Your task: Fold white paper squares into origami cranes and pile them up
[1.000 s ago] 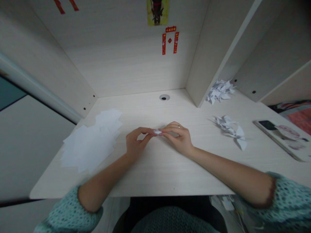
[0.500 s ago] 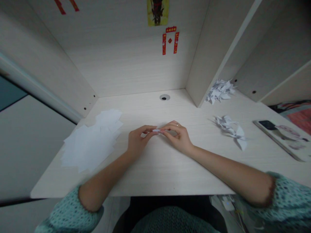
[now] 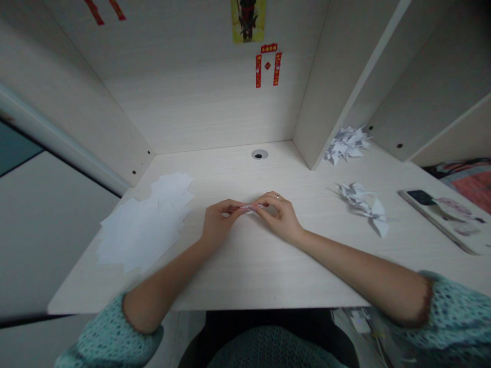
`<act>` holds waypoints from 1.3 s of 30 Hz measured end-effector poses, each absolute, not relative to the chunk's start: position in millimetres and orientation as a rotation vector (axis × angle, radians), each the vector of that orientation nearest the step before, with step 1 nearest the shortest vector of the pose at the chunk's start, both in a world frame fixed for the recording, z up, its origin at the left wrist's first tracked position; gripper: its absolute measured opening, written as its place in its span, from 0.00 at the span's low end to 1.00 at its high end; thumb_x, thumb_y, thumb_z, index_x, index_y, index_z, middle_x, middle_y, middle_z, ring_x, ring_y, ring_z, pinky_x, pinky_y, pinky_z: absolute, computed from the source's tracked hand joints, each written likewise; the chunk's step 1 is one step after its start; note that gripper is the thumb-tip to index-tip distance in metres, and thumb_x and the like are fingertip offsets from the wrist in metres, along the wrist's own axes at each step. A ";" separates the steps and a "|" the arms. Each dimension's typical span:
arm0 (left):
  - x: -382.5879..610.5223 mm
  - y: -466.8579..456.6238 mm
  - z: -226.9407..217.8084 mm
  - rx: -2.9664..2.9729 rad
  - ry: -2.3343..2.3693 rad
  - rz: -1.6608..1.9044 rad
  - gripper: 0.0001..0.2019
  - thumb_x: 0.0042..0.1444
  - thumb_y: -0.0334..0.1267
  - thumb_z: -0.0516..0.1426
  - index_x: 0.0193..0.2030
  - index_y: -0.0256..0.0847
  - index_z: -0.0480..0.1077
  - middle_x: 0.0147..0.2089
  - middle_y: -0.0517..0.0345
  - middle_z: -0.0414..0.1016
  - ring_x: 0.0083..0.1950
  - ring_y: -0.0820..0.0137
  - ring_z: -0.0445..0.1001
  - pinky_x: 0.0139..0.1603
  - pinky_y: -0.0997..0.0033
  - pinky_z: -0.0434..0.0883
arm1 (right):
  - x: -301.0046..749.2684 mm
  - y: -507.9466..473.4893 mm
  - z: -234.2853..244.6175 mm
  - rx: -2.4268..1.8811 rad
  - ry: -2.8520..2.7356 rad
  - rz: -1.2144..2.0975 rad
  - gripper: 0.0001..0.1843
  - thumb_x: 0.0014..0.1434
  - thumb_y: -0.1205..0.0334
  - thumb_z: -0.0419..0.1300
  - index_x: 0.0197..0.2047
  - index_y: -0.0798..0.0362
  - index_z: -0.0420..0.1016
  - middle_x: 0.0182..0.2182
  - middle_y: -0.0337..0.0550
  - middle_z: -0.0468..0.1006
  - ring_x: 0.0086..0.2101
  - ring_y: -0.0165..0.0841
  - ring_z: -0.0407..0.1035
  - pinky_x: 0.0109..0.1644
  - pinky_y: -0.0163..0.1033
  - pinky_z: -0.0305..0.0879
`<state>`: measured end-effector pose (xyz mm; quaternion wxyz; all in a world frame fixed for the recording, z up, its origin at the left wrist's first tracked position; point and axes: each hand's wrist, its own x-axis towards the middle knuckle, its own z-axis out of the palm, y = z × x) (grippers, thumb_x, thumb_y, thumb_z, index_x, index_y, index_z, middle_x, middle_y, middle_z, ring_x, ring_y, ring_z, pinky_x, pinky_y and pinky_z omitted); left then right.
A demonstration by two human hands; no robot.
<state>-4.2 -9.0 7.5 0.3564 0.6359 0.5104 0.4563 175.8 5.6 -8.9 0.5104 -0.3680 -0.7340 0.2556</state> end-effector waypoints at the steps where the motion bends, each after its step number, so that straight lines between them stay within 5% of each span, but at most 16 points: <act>1: -4.2 -7.8 5.9 1.584 1.300 1.183 0.10 0.49 0.45 0.63 0.33 0.41 0.77 0.33 0.56 0.81 0.34 0.67 0.78 0.37 0.69 0.73 | 175.6 5.8 -9.3 -0.901 -1.751 0.634 0.06 0.57 0.57 0.61 0.35 0.49 0.77 0.29 0.41 0.76 0.33 0.34 0.68 0.38 0.40 0.64; 13: -4.7 -0.5 -12.3 1.390 1.144 0.891 0.13 0.46 0.44 0.64 0.37 0.39 0.75 0.36 0.55 0.80 0.36 0.68 0.77 0.40 0.70 0.69 | 173.6 6.4 -12.1 -0.966 -1.696 0.810 0.07 0.56 0.59 0.61 0.37 0.50 0.79 0.30 0.42 0.76 0.33 0.33 0.68 0.39 0.40 0.63; 21: -3.8 -4.5 -5.8 1.455 1.237 0.869 0.12 0.46 0.46 0.63 0.30 0.37 0.75 0.28 0.57 0.77 0.29 0.70 0.73 0.31 0.73 0.65 | 171.7 8.5 -18.0 -0.921 -1.629 0.881 0.15 0.55 0.57 0.63 0.46 0.48 0.78 0.30 0.43 0.77 0.34 0.34 0.69 0.42 0.42 0.65; 27: -5.1 -3.0 -3.9 1.328 1.230 0.967 0.11 0.43 0.45 0.65 0.27 0.38 0.75 0.26 0.59 0.77 0.29 0.72 0.72 0.32 0.74 0.64 | 171.4 9.1 -17.2 -0.922 -1.670 0.866 0.07 0.53 0.55 0.65 0.32 0.48 0.80 0.29 0.42 0.80 0.34 0.35 0.70 0.42 0.43 0.63; 39: -5.2 -1.3 -4.1 1.286 1.111 0.912 0.10 0.43 0.43 0.66 0.25 0.38 0.74 0.27 0.60 0.76 0.29 0.74 0.72 0.34 0.74 0.65 | 171.6 10.2 -20.5 -0.911 -1.599 1.062 0.10 0.54 0.54 0.62 0.29 0.51 0.79 0.28 0.43 0.79 0.32 0.34 0.70 0.38 0.40 0.63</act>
